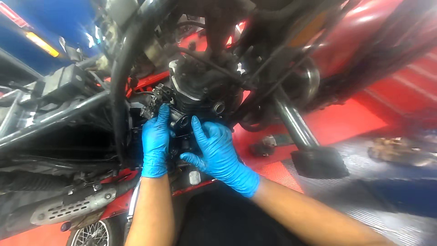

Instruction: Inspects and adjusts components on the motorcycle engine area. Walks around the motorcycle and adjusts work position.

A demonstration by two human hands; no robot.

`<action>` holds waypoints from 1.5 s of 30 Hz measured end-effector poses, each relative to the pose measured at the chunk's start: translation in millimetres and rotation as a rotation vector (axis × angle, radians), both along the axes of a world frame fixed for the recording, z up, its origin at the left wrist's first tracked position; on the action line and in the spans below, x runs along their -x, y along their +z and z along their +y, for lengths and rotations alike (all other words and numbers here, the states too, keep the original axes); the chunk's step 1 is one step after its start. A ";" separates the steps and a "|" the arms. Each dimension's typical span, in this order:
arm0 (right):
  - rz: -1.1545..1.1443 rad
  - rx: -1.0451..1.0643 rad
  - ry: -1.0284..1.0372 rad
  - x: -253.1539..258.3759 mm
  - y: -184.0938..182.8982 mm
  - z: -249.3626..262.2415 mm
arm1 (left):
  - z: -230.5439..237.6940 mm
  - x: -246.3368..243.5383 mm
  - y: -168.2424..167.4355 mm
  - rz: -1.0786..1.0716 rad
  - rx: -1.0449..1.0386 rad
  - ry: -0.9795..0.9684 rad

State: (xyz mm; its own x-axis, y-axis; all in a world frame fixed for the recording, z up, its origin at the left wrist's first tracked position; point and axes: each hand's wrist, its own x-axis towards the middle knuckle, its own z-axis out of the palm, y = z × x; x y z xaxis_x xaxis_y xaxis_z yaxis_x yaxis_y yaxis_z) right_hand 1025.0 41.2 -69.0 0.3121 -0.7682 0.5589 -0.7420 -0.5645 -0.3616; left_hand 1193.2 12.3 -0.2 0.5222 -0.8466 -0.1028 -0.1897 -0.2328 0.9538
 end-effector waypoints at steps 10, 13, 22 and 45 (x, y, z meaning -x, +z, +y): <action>0.062 0.090 0.089 -11.6 7.6 4.1 | 2.5 -0.1 2.1 0.046 0.009 -0.016; 0.039 0.096 0.053 1.8 -4.1 4.0 | 1.1 0.1 0.4 0.031 0.019 -0.008; 0.053 0.090 0.078 -9.3 -0.5 -2.7 | 2.7 1.6 2.7 0.052 0.031 -0.016; -1.632 -1.264 0.967 78.8 41.2 80.6 | 17.1 7.0 11.1 -0.573 -0.184 -0.049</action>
State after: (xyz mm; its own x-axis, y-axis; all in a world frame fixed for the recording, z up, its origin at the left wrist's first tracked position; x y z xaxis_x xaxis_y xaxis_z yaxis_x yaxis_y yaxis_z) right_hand 946.2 121.8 -27.8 0.6194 -0.7697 0.1547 0.7143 0.4708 -0.5177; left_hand 1186.2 29.4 10.9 0.4983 -0.8662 0.0368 -0.6765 -0.3619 0.6414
